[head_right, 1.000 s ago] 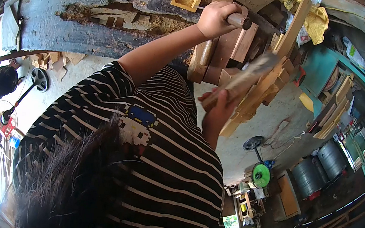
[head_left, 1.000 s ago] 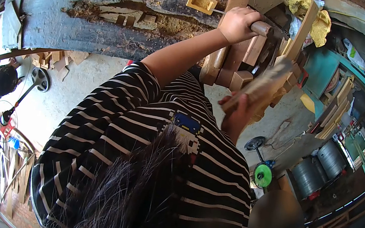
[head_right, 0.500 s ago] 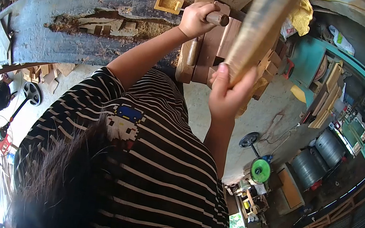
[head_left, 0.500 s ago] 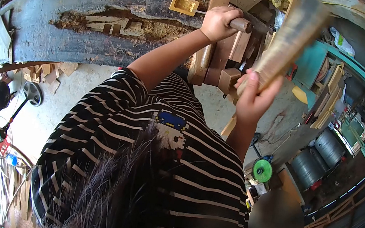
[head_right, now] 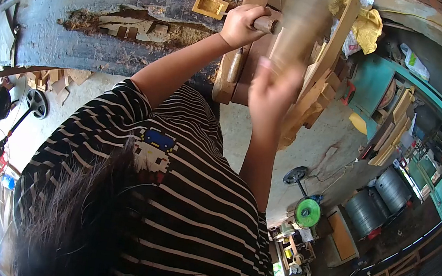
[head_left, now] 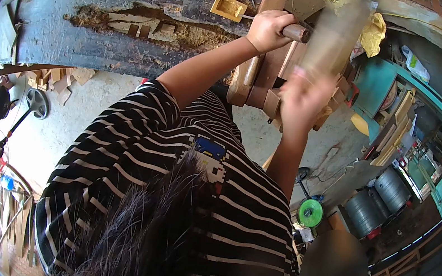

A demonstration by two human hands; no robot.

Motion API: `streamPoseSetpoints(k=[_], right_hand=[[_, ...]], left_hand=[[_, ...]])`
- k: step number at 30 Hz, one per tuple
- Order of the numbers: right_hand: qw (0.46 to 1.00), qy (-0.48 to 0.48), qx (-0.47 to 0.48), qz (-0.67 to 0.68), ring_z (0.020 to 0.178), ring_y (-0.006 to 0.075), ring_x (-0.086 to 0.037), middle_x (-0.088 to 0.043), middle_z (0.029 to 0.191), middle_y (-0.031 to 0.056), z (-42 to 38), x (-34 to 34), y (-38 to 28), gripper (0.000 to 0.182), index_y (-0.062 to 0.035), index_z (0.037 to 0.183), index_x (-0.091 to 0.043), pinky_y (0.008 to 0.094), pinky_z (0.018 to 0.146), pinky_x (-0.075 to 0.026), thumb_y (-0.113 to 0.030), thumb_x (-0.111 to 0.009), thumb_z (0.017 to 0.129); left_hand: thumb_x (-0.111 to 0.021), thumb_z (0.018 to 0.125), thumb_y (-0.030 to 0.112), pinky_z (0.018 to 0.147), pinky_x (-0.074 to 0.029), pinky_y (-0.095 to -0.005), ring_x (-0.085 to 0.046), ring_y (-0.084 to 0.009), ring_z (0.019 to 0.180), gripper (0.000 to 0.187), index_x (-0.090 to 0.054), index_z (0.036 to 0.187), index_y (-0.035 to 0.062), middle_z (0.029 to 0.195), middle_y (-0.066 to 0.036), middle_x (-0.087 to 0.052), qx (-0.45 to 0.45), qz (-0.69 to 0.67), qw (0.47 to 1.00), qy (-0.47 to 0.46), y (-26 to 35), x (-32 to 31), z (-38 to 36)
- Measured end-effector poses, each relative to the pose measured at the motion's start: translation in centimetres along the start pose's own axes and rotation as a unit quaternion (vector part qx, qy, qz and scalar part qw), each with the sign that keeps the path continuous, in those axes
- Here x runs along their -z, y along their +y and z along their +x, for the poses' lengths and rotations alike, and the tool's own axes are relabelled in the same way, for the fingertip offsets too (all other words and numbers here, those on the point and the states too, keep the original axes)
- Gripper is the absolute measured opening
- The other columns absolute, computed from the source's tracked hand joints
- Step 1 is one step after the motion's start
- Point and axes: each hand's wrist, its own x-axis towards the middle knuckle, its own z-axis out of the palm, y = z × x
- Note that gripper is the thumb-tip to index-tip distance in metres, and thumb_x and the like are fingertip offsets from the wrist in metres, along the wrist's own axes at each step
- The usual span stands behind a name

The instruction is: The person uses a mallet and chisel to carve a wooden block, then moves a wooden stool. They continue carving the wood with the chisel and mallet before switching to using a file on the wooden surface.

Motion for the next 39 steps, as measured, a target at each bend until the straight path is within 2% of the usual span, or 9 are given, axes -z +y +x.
streamPoseSetpoints(k=[5, 6, 9, 11, 20, 23, 33, 35, 39], right_hand=[[0.986, -0.115, -0.101, -0.063, 0.067, 0.0254, -0.06, -0.059, 0.085, 0.0177, 0.7, 1.5, 0.9, 0.041, 0.0012, 0.119, -0.038, 0.0374, 0.061, -0.048, -0.018, -0.059, 0.089], [0.982, -0.091, -0.164, 0.038, 0.049, 0.0105, -0.051, -0.053, 0.072, 0.0055, 0.7, 1.6, -1.4, 0.028, -0.0043, 0.113, -0.04, 0.0235, 0.043, -0.044, -0.016, -0.054, 0.092], [0.983, 0.039, -0.008, 0.182, 0.05, 0.0119, -0.051, -0.053, 0.076, 0.007, 0.1, 0.4, -0.9, 0.026, -0.0038, 0.11, -0.037, 0.0248, 0.044, -0.045, -0.016, -0.052, 0.093], [0.986, -0.081, -0.054, -0.138, 0.059, 0.0156, -0.059, -0.059, 0.081, 0.016, 0.1, 0.6, 2.2, 0.03, 0.0007, 0.11, -0.041, 0.0289, 0.053, -0.047, -0.018, -0.056, 0.091], [0.986, 0.074, 0.005, 0.152, 0.052, 0.0167, -0.054, -0.053, 0.072, 0.0093, -0.2, 1.1, -1.6, 0.024, -0.0016, 0.111, -0.034, 0.0284, 0.044, -0.047, -0.014, -0.046, 0.095], [0.966, -0.129, -0.216, -0.068, 0.049, 0.0126, -0.052, -0.054, 0.071, 0.0055, -0.8, 0.2, -1.2, 0.029, -0.0038, 0.113, -0.038, 0.0247, 0.043, -0.043, -0.016, -0.053, 0.092], [0.981, -0.108, -0.14, -0.077, 0.047, 0.01, -0.051, -0.053, 0.069, 0.0047, -0.1, -0.3, 0.5, 0.023, -0.0048, 0.104, -0.041, 0.0238, 0.042, -0.042, -0.017, -0.056, 0.091], [0.981, -0.109, -0.152, -0.042, 0.084, 0.0365, -0.063, -0.063, 0.093, 0.0237, 0.3, 0.1, 1.4, 0.04, -0.0014, 0.115, -0.042, 0.0422, 0.073, -0.048, -0.024, -0.061, 0.088], [0.988, -0.074, -0.124, 0.051, 0.047, 0.0095, -0.051, -0.054, 0.07, 0.0044, 0.0, 1.4, -0.6, 0.021, -0.0035, 0.104, -0.044, 0.0228, 0.042, -0.042, -0.016, -0.056, 0.091]], left_hand=[[-0.074, 0.063, 0.022, 0.064, -0.051, -0.0371, -0.063, -0.027, 0.075, 0.026, -0.063, 0.084, 0.0126, 0.078, -0.005, -0.064, -0.017, 0.005, 1.0, -0.01, 0.4, 0.0, 0.3], [-0.073, 0.062, 0.019, 0.066, -0.051, -0.0374, -0.062, -0.0284, 0.077, 0.028, -0.063, 0.086, 0.011, 0.08, -0.007, -0.064, -0.01, -0.001, 1.0, -0.011, 0.3, -0.1, 0.1], [-0.073, 0.062, 0.017, 0.068, -0.051, -0.0375, -0.062, -0.0298, 0.08, 0.03, -0.062, 0.089, 0.0094, 0.082, -0.008, -0.063, -0.001, 0.002, 1.0, -0.013, -0.2, 0.3, -0.2], [-0.074, 0.062, 0.018, 0.069, -0.051, -0.0371, -0.062, -0.0297, 0.08, 0.032, -0.062, 0.09, 0.0093, 0.084, -0.008, -0.064, -0.012, -0.003, 1.0, -0.025, -0.1, 0.2, -0.3], [-0.074, 0.064, 0.018, 0.068, -0.051, -0.0375, -0.062, -0.0301, 0.08, 0.03, -0.061, 0.089, 0.0091, 0.083, -0.009, -0.064, -0.006, -0.001, 1.0, -0.016, -0.4, 0.4, -0.2], [-0.074, 0.064, 0.018, 0.068, -0.051, -0.0375, -0.062, -0.0304, 0.079, 0.029, -0.061, 0.089, 0.0091, 0.083, -0.009, -0.064, -0.014, 0.001, 1.0, -0.013, -0.4, 0.4, -0.3], [-0.075, 0.063, 0.017, 0.07, -0.051, -0.0375, -0.062, -0.0307, 0.081, 0.032, -0.062, 0.092, 0.0094, 0.085, -0.01, -0.064, 0.002, 0.022, 0.999, -0.034, -0.2, 0.9, -0.5], [-0.075, 0.063, 0.017, 0.07, -0.051, -0.0381, -0.062, -0.0314, 0.081, 0.034, -0.063, 0.094, 0.0098, 0.086, -0.01, -0.064, 0.002, 0.025, 0.999, -0.036, -0.2, 0.7, -0.1], [-0.075, 0.064, 0.018, 0.069, -0.051, -0.0381, -0.062, -0.0312, 0.081, 0.034, -0.062, 0.094, 0.0099, 0.084, -0.01, -0.064, 0.007, 0.027, 0.999, -0.04, -0.6, 0.9, -0.2]])
